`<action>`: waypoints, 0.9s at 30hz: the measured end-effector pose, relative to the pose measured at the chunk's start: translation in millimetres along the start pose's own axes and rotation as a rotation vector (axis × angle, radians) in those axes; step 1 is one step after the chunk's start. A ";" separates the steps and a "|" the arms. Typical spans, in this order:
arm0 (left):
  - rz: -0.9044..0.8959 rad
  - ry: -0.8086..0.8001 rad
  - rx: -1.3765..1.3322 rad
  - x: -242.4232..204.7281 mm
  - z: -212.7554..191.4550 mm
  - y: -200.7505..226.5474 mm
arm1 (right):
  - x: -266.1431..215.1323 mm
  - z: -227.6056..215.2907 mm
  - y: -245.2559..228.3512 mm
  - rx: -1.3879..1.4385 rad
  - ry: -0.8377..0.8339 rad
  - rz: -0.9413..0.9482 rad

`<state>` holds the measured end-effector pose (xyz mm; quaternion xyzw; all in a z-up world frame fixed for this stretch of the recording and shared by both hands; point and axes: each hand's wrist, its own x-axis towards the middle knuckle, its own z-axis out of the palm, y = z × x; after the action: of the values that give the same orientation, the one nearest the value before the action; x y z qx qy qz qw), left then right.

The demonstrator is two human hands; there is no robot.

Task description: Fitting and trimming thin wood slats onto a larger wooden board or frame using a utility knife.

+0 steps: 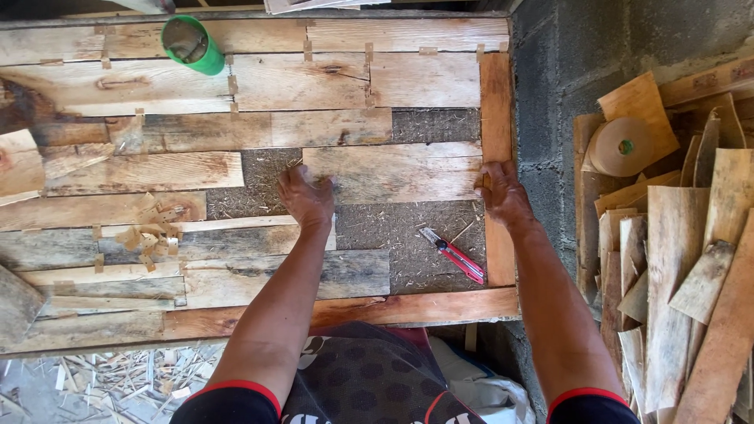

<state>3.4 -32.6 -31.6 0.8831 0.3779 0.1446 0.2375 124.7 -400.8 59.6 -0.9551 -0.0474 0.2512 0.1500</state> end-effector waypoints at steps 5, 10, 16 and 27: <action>-0.032 -0.054 0.012 1.8 -11.0 10.5 | 0.6 -1.9 -5.6 -0.005 -0.031 0.061; 0.100 -0.017 0.087 0.2 -24.6 29.2 | -3.2 3.3 4.5 0.063 0.056 -0.046; 0.439 -0.035 0.101 -37.9 -4.6 47.4 | -3.2 10.4 13.5 0.109 0.133 -0.164; 0.548 -0.363 0.270 -70.4 -8.4 69.9 | -2.9 12.6 8.2 -0.031 0.103 -0.087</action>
<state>-5.8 -123.8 7.1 0.9864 0.0944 -0.0076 0.1345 116.1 -405.7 47.9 -0.9660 -0.0849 0.1942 0.1483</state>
